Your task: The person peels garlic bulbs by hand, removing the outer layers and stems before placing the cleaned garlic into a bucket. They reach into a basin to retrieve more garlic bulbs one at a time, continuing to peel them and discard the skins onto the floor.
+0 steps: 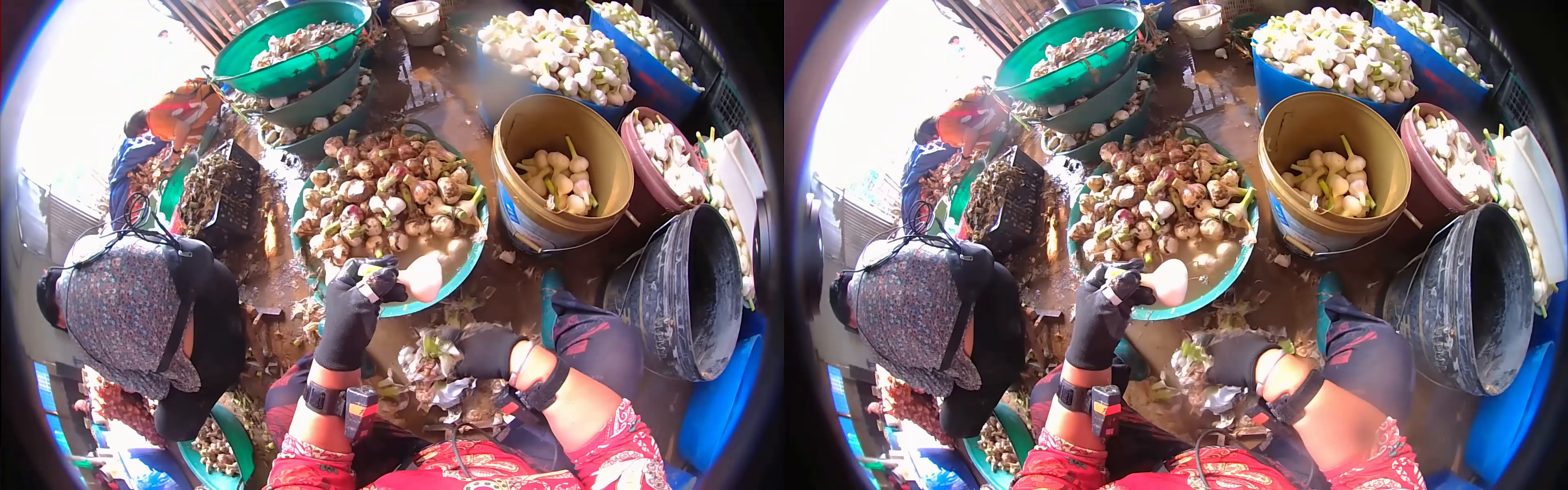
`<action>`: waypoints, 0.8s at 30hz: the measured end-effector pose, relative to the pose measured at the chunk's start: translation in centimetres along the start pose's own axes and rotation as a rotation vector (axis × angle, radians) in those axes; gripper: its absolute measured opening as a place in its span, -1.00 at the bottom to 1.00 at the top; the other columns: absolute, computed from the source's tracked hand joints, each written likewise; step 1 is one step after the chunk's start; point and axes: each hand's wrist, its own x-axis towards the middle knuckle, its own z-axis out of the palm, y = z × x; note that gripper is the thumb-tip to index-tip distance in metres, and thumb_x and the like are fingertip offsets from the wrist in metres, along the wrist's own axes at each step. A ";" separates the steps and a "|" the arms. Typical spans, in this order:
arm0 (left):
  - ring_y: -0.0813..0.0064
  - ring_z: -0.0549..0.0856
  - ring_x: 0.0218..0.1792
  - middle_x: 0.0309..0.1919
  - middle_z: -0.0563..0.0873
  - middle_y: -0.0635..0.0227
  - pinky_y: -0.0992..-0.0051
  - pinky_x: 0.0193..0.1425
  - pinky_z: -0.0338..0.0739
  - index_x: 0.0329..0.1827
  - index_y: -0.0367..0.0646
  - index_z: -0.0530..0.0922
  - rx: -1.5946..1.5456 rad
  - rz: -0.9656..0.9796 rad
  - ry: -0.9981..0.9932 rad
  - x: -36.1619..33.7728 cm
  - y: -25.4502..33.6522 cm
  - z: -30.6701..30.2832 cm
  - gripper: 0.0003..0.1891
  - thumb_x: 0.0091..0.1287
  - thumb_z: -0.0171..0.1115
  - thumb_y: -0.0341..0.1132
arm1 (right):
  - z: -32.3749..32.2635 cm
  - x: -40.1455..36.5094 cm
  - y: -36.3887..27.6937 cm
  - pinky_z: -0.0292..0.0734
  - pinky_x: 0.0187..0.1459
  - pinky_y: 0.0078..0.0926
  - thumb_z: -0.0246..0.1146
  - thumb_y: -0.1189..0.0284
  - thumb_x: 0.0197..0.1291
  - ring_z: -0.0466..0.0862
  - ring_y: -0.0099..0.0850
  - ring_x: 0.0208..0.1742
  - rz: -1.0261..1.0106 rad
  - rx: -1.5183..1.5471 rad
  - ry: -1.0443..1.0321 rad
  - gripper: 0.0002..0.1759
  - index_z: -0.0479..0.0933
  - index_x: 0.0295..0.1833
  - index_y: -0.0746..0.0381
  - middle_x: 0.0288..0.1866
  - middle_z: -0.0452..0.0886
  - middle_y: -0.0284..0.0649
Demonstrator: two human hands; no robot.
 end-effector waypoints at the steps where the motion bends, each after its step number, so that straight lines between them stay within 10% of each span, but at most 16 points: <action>1: 0.47 0.69 -0.41 -0.36 0.70 0.26 0.49 -0.23 0.60 0.01 -0.32 0.54 -0.006 -0.002 0.000 -0.2 0.0 0.3 -0.70 0.28 0.23 -0.35 | 0.7 0.4 1.1 0.45 0.15 -0.34 0.30 0.13 0.03 0.54 -0.19 0.18 0.035 -0.027 0.199 -0.27 0.34 0.32 0.18 0.14 0.54 0.02; 3: 0.48 0.69 -0.38 -0.30 0.70 0.26 0.51 -0.22 0.60 0.03 -0.31 0.52 -0.100 -0.066 -0.026 -0.5 -0.4 0.9 -0.69 0.28 0.23 -0.34 | -0.2 1.7 3.0 0.55 -0.04 -0.39 0.35 0.23 0.07 0.66 -0.25 -0.07 -0.237 0.513 0.734 -0.39 0.42 0.22 0.21 -0.08 0.62 -0.02; 6: 0.50 0.68 -0.32 -0.20 0.68 0.28 0.54 -0.21 0.59 0.07 -0.29 0.50 -0.053 -0.043 -0.112 -0.4 -1.3 1.4 -0.68 0.31 0.20 -0.33 | -2.6 -0.3 -0.4 0.57 -0.13 -0.55 0.29 0.34 0.19 0.66 -0.42 -0.13 -0.423 1.318 0.596 -0.57 0.47 0.15 0.24 -0.13 0.63 -0.13; 13: 0.52 0.69 -0.28 -0.17 0.64 0.24 0.51 -0.19 0.64 0.09 -0.29 0.49 0.264 0.137 -0.182 0.2 -1.8 1.8 -0.70 0.38 0.12 -0.31 | -3.7 -0.9 1.7 0.58 -0.40 -0.57 0.12 0.47 0.31 0.63 -0.57 -0.38 -0.018 1.614 0.456 -0.81 0.53 -0.05 0.31 -0.25 0.63 -0.28; 16: 0.38 0.69 -0.43 -0.39 0.65 0.26 0.35 -0.24 0.65 0.03 -0.22 0.50 -0.033 -0.090 -0.102 0.2 -2.2 2.6 -0.68 0.37 0.17 -0.18 | -3.1 -1.1 1.7 0.54 -0.37 -0.63 0.15 0.52 0.27 0.62 -0.60 -0.34 -0.144 1.425 0.673 -0.86 0.53 -0.08 0.28 -0.25 0.61 -0.30; 19: 0.38 0.70 -0.41 -0.37 0.66 0.25 0.36 -0.26 0.65 0.03 -0.22 0.50 0.341 0.116 -0.138 0.5 -3.6 2.6 -0.67 0.36 0.19 -0.16 | -2.4 -0.7 1.5 0.52 -0.31 -0.54 0.25 0.51 0.17 0.62 -0.51 -0.31 -0.215 1.292 0.787 -0.81 0.54 -0.08 0.22 -0.25 0.59 -0.28; 21: 0.38 0.70 -0.40 -0.37 0.66 0.25 0.37 -0.26 0.65 0.02 -0.23 0.50 0.140 -0.014 -0.123 0.3 -3.2 3.5 -0.66 0.36 0.18 -0.15 | -2.3 -0.7 1.3 0.52 -0.28 -0.37 0.33 0.45 0.07 0.62 -0.33 -0.32 -0.318 0.573 1.117 -0.73 0.54 -0.07 0.14 -0.29 0.57 -0.21; 24: 0.40 0.70 -0.40 -0.37 0.65 0.25 0.40 -0.29 0.64 0.01 -0.27 0.50 0.017 -0.088 -0.095 0.1 -2.3 4.8 -0.65 0.37 0.17 -0.15 | -3.3 -1.4 1.6 0.51 -0.27 -0.25 0.32 0.44 -0.04 0.59 -0.13 -0.27 -0.405 0.323 1.192 -0.71 0.56 -0.12 0.11 -0.31 0.54 -0.13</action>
